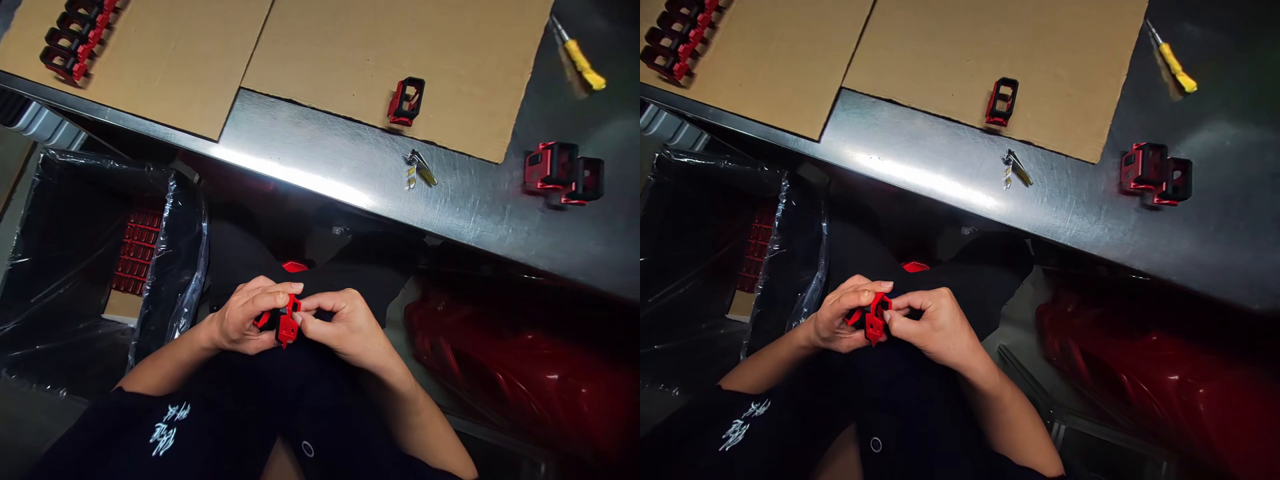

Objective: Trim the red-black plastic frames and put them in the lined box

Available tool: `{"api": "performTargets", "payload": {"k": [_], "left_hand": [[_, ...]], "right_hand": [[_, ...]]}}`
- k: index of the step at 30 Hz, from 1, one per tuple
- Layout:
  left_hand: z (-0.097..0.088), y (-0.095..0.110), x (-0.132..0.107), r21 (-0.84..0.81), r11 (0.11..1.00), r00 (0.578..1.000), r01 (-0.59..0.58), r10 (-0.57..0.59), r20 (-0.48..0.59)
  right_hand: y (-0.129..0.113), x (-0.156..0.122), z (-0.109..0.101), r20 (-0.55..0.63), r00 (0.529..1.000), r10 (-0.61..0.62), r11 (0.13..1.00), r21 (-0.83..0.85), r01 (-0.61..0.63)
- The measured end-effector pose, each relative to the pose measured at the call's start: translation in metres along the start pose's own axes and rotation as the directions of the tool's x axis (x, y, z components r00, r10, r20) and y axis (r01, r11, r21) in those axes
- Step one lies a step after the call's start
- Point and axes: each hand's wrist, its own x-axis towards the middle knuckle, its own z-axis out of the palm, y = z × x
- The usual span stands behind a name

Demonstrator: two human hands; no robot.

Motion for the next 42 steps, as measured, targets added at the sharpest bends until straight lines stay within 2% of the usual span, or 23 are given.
{"api": "performTargets", "payload": {"k": [3,11,19,27,33,39,42], "left_hand": [[0.0,0.0,0.0,0.011,1.0,1.0,-0.01,0.01,0.003],[0.0,0.001,-0.001,-0.006,1.0,1.0,0.014,-0.014,0.01],[-0.001,-0.002,-0.008,0.094,0.995,0.999,-0.023,0.021,0.026],[0.001,-0.003,-0.009,0.022,0.999,1.0,0.023,-0.023,-0.02],[0.0,-0.004,-0.009,0.054,0.998,1.0,0.026,-0.026,-0.009],[-0.001,-0.004,-0.01,-0.02,0.997,0.997,0.068,-0.069,-0.034],[-0.001,-0.004,-0.01,-0.017,0.998,0.997,0.064,-0.065,-0.049]], "right_hand": [[-0.001,0.0,0.002,-0.022,1.0,0.001,1.0,0.001,-0.001],[0.005,0.0,-0.005,0.089,0.996,0.022,0.999,0.027,-0.025],[-0.001,0.003,0.009,-0.073,0.996,0.041,0.999,-0.033,-0.043],[-0.001,0.003,0.004,0.01,1.0,0.02,0.999,0.05,-0.02],[-0.003,0.006,0.01,-0.097,0.994,0.046,0.999,-0.021,-0.049],[0.003,0.005,-0.003,0.08,0.996,-0.025,0.999,0.023,0.023],[0.004,0.004,-0.007,0.094,0.992,-0.086,0.995,0.049,0.082]]}}
